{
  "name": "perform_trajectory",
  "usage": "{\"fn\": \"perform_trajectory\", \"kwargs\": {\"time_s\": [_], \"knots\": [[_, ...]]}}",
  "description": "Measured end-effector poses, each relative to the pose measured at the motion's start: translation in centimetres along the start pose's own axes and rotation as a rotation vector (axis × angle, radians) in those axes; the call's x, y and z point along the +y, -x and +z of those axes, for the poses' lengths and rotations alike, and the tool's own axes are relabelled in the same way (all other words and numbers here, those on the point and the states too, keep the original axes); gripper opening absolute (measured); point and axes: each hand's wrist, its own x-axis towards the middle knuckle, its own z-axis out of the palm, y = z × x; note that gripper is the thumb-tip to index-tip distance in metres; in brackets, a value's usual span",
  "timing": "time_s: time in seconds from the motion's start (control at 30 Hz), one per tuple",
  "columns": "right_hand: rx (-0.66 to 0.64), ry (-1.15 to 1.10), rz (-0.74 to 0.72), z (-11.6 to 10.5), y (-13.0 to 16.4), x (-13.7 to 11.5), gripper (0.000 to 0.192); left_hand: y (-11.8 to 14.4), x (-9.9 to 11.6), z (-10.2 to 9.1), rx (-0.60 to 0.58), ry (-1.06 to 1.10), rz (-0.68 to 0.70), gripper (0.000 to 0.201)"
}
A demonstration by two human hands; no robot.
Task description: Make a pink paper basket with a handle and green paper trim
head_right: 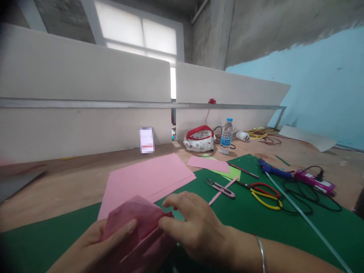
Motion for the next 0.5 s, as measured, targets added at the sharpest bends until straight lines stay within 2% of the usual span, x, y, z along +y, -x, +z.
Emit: {"fn": "perform_trajectory", "kwargs": {"time_s": [0.3, 0.5], "knots": [[-0.114, -0.203, 0.007, -1.1, -0.4, -0.5, 0.02, -0.5, -0.1, -0.5, 0.031, -0.004, -0.015, 0.054], [-0.068, -0.358, 0.118, -1.4, -0.8, -1.3, 0.03, 0.1, 0.2, 0.1, 0.099, -0.031, 0.022, 0.052]]}}
